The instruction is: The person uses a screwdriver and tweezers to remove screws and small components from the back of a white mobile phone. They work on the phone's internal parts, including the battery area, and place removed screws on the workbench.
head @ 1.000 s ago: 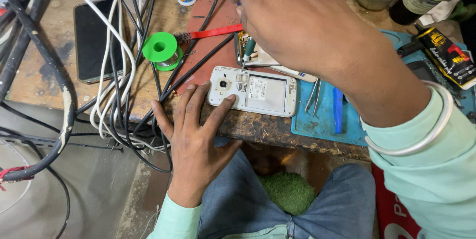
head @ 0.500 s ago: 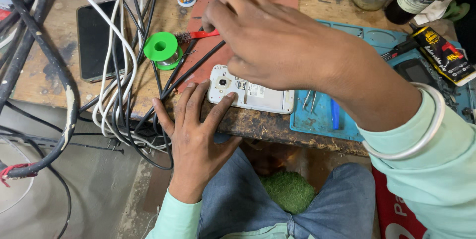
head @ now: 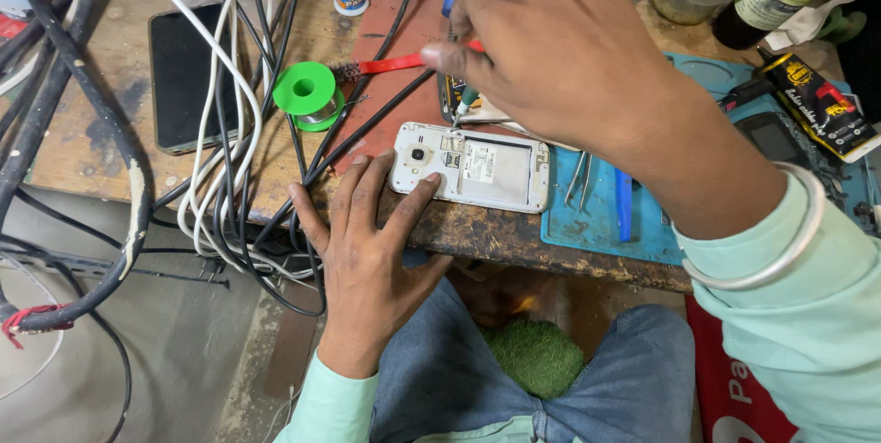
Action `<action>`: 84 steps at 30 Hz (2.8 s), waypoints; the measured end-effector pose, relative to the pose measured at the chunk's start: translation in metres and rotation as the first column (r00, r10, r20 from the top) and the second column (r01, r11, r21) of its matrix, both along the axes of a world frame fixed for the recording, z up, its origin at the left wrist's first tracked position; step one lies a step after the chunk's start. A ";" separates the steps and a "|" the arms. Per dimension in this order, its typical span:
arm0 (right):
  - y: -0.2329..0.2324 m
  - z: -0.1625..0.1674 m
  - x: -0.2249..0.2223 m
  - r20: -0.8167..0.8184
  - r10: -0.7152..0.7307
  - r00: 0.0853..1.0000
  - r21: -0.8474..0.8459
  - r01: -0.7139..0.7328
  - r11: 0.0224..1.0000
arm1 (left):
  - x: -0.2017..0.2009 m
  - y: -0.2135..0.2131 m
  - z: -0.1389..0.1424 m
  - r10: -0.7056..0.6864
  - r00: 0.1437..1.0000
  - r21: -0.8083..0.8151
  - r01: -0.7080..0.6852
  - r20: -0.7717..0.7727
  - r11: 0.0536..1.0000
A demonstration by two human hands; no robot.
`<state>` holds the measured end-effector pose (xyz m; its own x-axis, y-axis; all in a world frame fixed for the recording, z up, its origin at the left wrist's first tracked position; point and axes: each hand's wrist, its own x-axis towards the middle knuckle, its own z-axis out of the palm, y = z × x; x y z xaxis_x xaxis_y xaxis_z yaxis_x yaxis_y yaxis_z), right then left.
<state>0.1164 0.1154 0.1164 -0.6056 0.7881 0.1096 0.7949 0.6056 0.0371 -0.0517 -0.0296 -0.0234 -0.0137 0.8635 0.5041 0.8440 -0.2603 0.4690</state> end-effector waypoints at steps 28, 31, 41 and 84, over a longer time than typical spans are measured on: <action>0.004 -0.037 0.006 -0.620 0.405 0.672 0.136 -0.416 0.899 | 0.001 -0.001 0.002 0.011 1.000 -0.015 -0.011 -0.011 1.000; 0.002 -0.049 0.005 -0.747 0.325 0.580 0.051 -0.438 0.898 | 0.002 0.000 0.002 0.012 1.000 -0.012 -0.012 0.006 1.000; -0.001 -0.082 0.001 -0.775 0.385 0.502 0.161 -0.431 0.888 | 0.003 0.000 0.004 0.021 1.000 -0.013 -0.021 0.000 1.000; 0.001 -0.080 0.010 -0.471 0.315 0.824 0.005 -0.354 0.935 | 0.003 0.001 0.005 0.028 1.000 -0.043 -0.028 0.007 0.999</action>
<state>0.1267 0.1167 0.0367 -0.7300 0.5640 0.3861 0.4566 0.8227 -0.3385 -0.0484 -0.0290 -0.0183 -0.0421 0.8834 0.4667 0.8470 -0.2162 0.4856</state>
